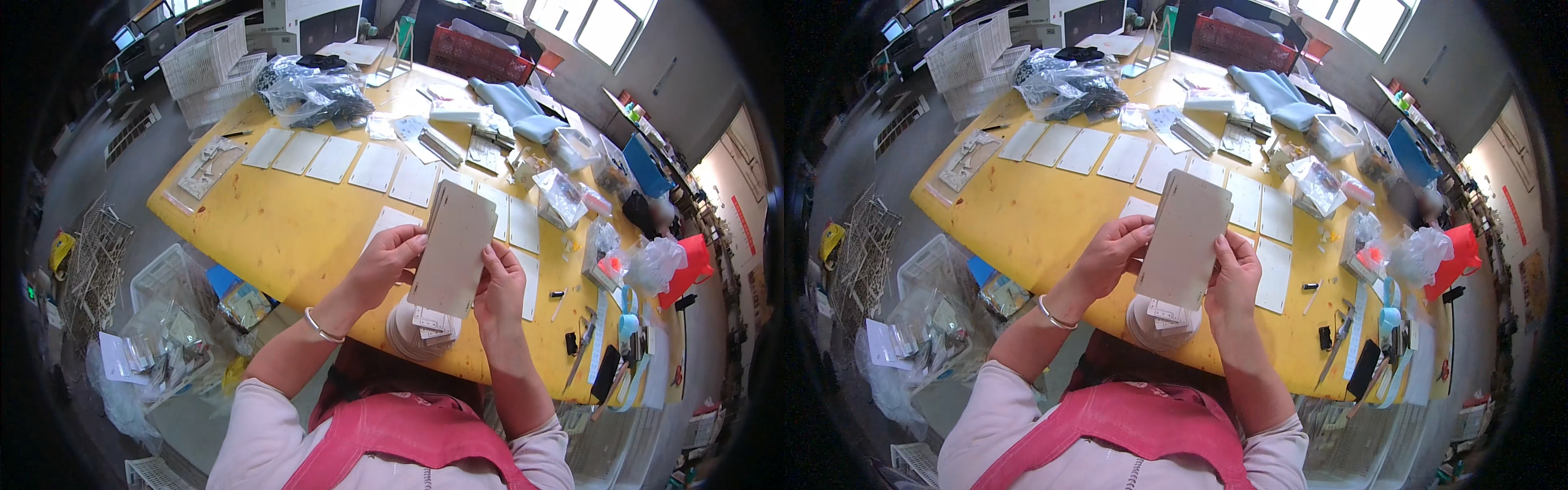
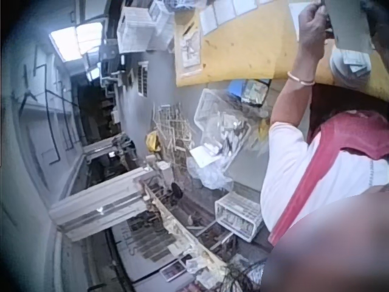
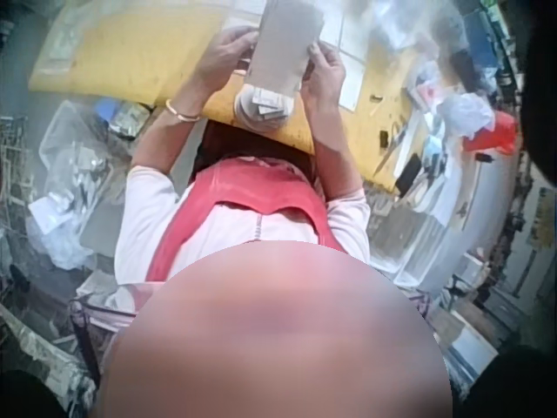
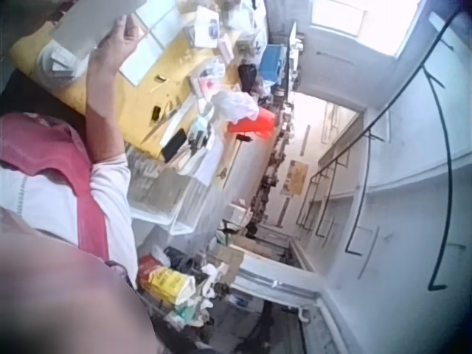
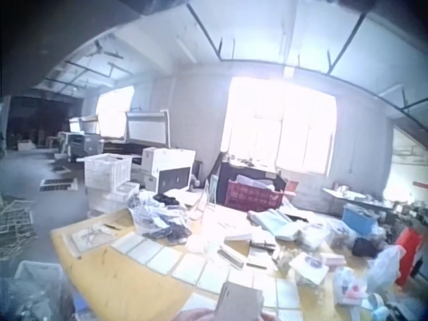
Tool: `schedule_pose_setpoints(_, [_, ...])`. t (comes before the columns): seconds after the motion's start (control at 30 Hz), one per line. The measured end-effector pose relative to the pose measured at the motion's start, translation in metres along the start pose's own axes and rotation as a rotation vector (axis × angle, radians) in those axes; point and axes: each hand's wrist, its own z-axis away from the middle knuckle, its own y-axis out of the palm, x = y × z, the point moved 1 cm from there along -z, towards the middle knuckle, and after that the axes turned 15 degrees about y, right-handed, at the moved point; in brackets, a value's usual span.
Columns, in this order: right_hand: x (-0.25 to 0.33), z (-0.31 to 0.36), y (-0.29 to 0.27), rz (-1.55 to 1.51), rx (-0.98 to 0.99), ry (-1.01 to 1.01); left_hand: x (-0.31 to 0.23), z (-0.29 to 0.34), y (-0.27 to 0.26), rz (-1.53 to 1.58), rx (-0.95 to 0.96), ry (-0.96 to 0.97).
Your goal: The person assembles small craft kits at a cluttered workbench. They place small components into a clear plastic bag, then arrange multiple white rectangular cards on the table, separating and stacking them into neat piles.
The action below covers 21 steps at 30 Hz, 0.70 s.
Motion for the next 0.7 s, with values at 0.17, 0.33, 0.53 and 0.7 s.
schedule_pose_setpoints(0.17, [-0.002,-0.005,0.005,-0.085,0.073,0.085,-0.007,0.002,-0.003,0.182,-0.012,-0.021])
schedule_pose_setpoints(0.33, [-0.007,-0.012,0.008,-0.115,0.090,0.097,-0.013,0.005,-0.006,0.268,-0.038,-0.046])
schedule_pose_setpoints(0.53, [-0.010,-0.010,0.017,-0.103,0.080,0.057,-0.013,0.009,-0.011,0.222,-0.104,0.007])
schedule_pose_setpoints(0.7, [-0.008,-0.005,0.027,0.005,0.070,-0.034,-0.007,0.003,-0.009,-0.353,-0.234,0.341])
